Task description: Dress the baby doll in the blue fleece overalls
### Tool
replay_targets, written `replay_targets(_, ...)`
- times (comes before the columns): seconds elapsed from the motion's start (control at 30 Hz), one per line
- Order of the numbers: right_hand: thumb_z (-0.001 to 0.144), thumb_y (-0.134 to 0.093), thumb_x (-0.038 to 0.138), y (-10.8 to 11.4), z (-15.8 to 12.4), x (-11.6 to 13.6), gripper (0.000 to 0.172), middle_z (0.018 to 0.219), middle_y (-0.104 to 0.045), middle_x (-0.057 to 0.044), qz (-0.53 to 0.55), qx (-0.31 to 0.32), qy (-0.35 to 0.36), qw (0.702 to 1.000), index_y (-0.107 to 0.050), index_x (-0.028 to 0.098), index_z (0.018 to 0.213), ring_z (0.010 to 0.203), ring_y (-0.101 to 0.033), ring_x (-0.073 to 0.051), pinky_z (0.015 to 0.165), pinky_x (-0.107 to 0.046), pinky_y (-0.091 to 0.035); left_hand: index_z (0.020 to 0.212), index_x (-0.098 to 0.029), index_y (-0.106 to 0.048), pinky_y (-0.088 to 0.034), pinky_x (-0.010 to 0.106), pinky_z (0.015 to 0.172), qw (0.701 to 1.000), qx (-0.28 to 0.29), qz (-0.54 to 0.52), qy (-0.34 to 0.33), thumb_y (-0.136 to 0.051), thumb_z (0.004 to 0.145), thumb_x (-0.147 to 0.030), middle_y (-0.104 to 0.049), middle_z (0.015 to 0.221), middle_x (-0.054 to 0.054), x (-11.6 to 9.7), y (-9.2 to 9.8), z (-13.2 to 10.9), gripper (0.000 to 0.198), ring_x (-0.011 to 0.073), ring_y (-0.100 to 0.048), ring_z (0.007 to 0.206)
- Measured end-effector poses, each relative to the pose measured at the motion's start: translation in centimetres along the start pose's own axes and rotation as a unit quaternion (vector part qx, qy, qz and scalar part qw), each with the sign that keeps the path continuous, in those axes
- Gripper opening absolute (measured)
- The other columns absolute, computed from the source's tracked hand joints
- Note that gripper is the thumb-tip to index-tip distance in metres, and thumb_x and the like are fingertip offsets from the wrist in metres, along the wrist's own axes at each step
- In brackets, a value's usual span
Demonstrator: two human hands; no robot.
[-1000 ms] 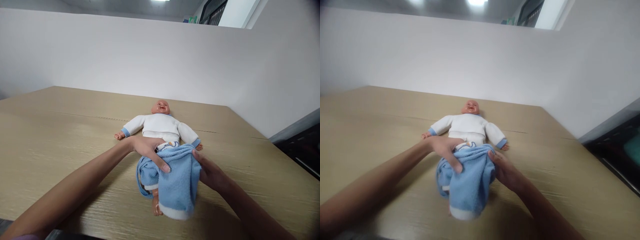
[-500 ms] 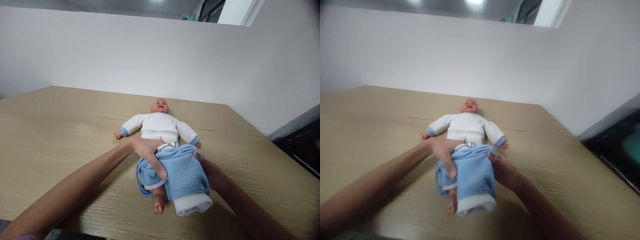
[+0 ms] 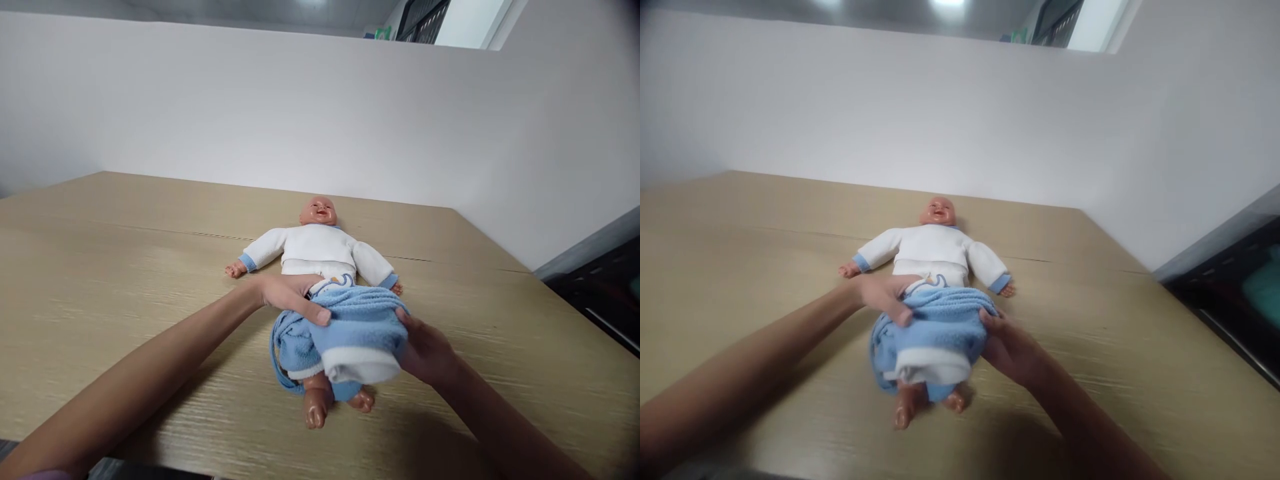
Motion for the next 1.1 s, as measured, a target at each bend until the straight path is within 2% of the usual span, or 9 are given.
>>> replay_targets(0.07,0.094,-0.075,0.068,-0.7,0.4,-0.2,0.054,0.127,-0.080,-0.008,0.026,0.004,0.000,1.000,-0.077,0.029,0.132,0.124,-0.072,-0.031,0.109,-0.046,-0.056,0.100,-0.015,-0.080,-0.063,0.027,0.087,1.000,0.016,-0.011,-0.009,-0.107,0.054,-0.052,-0.083,0.103,0.005,0.2,0.0,0.2,0.065,0.0228,-0.076,0.093)
replay_targets(0.13,0.098,-0.070,0.066,-0.6,0.6,-0.6,0.055,0.128,-0.079,-0.009,0.022,-0.011,-0.007,1.000,-0.073,0.028,0.138,0.121,-0.073,-0.029,0.108,-0.044,-0.056,0.103,-0.016,-0.081,-0.063,0.032,0.094,1.000,0.009,-0.005,-0.004,-0.109,0.048,-0.049,-0.083,0.105,0.005,0.4,0.0,0.3,0.069,0.0256,-0.077,0.099)
replay_targets(0.27,0.098,-0.065,0.075,0.3,0.0,-1.2,0.064,0.113,-0.081,-0.009,-0.052,-0.024,-0.016,0.998,-0.073,0.022,0.132,0.103,-0.076,-0.026,0.088,-0.036,-0.061,0.105,-0.018,-0.083,-0.064,0.037,0.097,0.999,-0.033,0.030,0.007,-0.101,0.066,-0.055,-0.084,0.101,0.006,0.3,0.1,0.1,0.057,0.0250,-0.077,0.095)
replay_targets(0.43,0.077,-0.095,0.059,-1.0,-1.1,-1.0,0.054,0.078,-0.075,-0.003,-0.141,0.102,-0.044,0.984,-0.076,0.017,0.105,0.067,-0.069,-0.019,0.066,-0.031,-0.056,0.107,-0.017,-0.082,-0.059,0.038,0.107,0.999,-0.013,0.049,-0.005,-0.094,0.077,-0.059,-0.083,0.111,0.008,-0.3,-0.3,-0.1,0.054,0.0249,-0.076,0.104)
replay_targets(0.6,0.084,-0.090,0.042,0.7,0.0,0.4,0.049,0.117,-0.082,-0.007,-0.165,-0.098,0.082,0.978,-0.076,0.022,0.126,0.105,-0.076,-0.027,0.094,-0.036,-0.060,0.117,-0.017,-0.079,-0.055,0.039,0.113,0.997,-0.039,0.071,0.003,-0.092,0.079,-0.060,-0.081,0.123,0.009,-0.5,-0.2,-0.2,0.059,0.0271,-0.072,0.116)
replay_targets(0.73,0.091,-0.077,0.044,1.0,0.0,0.8,0.046,0.131,-0.079,-0.009,-0.175,-0.178,0.135,0.959,-0.074,0.021,0.131,0.119,-0.071,-0.032,0.104,-0.041,-0.057,0.128,-0.019,-0.074,-0.052,0.043,0.117,0.997,-0.054,0.060,-0.004,-0.088,0.082,-0.063,-0.078,0.131,0.008,-1.0,-0.7,0.1,0.065,0.0295,-0.070,0.126)
replay_targets(0.87,0.089,-0.079,0.054,-1.1,-3.0,-0.9,0.060,0.128,-0.079,-0.011,-0.223,-0.264,0.089,0.934,-0.069,0.023,0.139,0.110,-0.073,-0.036,0.090,-0.043,-0.062,0.116,-0.020,-0.076,-0.054,0.041,0.112,0.990,-0.072,0.118,-0.016,-0.088,0.082,-0.044,-0.080,0.122,0.005,-2.3,-1.8,0.6,0.044,0.0292,-0.071,0.121)
replay_targets(1.0,0.087,-0.080,0.065,-4.5,-6.5,-5.5,0.068,0.120,-0.079,-0.012,-0.216,-0.320,-0.020,0.922,-0.068,0.026,0.141,0.122,-0.069,-0.041,0.098,-0.047,-0.061,0.111,-0.020,-0.068,-0.058,0.035,0.092,0.970,-0.094,0.222,0.007,-0.079,0.080,-0.032,-0.078,0.110,0.003,-3.0,-2.9,0.8,0.035,0.0261,-0.073,0.103)
replay_targets(1.1,0.090,-0.078,0.062,-5.7,-7.6,-6.9,0.058,0.119,-0.078,-0.014,-0.235,-0.365,0.025,0.901,-0.069,0.028,0.136,0.121,-0.068,-0.043,0.101,-0.050,-0.059,0.111,-0.021,-0.063,-0.053,0.033,0.078,0.942,-0.084,0.321,0.052,-0.078,0.084,-0.039,-0.075,0.099,0.003,-2.9,-3.7,0.7,0.036,0.0247,-0.071,0.089)
Point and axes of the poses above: each hand's wrist, its own z-axis towards the middle knuckle, its own y-axis out of the back of the hand, x = y × z, the point moved 5 cm from there along z, towards the middle knuckle
